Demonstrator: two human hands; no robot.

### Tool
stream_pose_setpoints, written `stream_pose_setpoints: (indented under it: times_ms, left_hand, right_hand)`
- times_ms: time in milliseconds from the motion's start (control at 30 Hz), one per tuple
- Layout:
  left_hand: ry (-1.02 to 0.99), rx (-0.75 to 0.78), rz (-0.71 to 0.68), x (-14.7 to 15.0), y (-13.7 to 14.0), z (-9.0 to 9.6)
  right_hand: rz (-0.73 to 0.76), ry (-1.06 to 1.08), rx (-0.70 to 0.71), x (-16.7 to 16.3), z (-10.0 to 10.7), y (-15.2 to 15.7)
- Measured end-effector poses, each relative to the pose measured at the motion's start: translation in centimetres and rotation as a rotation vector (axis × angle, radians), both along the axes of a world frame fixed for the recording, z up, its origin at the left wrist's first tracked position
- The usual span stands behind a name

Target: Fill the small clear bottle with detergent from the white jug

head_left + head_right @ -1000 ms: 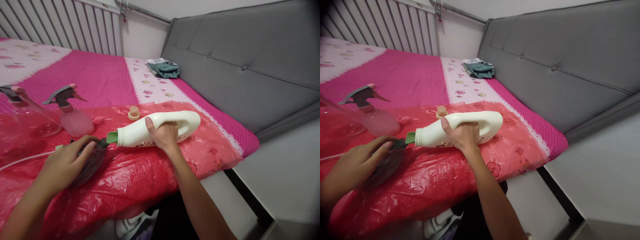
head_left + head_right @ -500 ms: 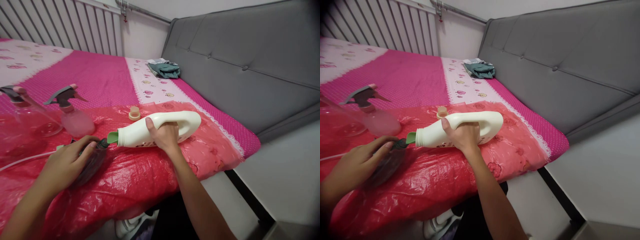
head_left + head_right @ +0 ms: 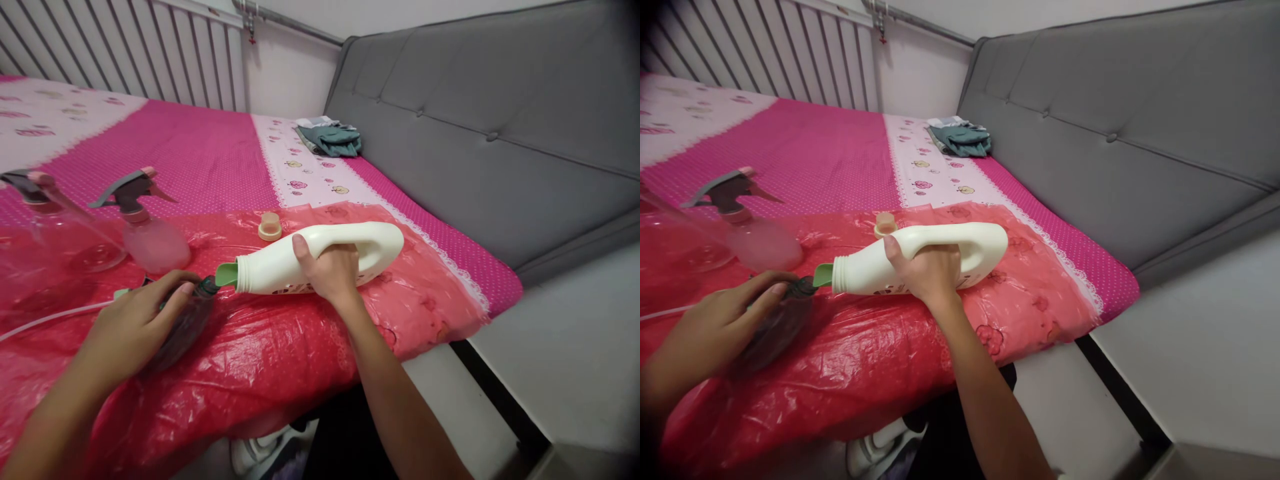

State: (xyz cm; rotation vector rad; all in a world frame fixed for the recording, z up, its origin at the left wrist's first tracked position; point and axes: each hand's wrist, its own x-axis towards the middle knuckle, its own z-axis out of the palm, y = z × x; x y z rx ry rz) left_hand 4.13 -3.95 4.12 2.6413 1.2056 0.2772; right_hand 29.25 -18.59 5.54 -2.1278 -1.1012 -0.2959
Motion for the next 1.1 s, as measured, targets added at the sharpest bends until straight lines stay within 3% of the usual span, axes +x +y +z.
stream_pose_setpoints:
  times_ms: [500, 700, 1100]
  left_hand:
    - [0.025, -0.051, 0.011, 0.4, -0.4, 0.5]
    - [-0.031, 0.019, 0.018, 0.3, -0.1, -0.2]
    - [-0.065, 0.006, 0.007, 0.1, 0.3, -0.8]
  right_hand:
    - [-0.005, -0.01, -0.002, 0.0, 0.0, 0.0]
    - [-0.005, 0.007, 0.007, 0.0, 0.0, -0.1]
    - [-0.002, 0.031, 0.03, -0.1, 0.0, 0.0]
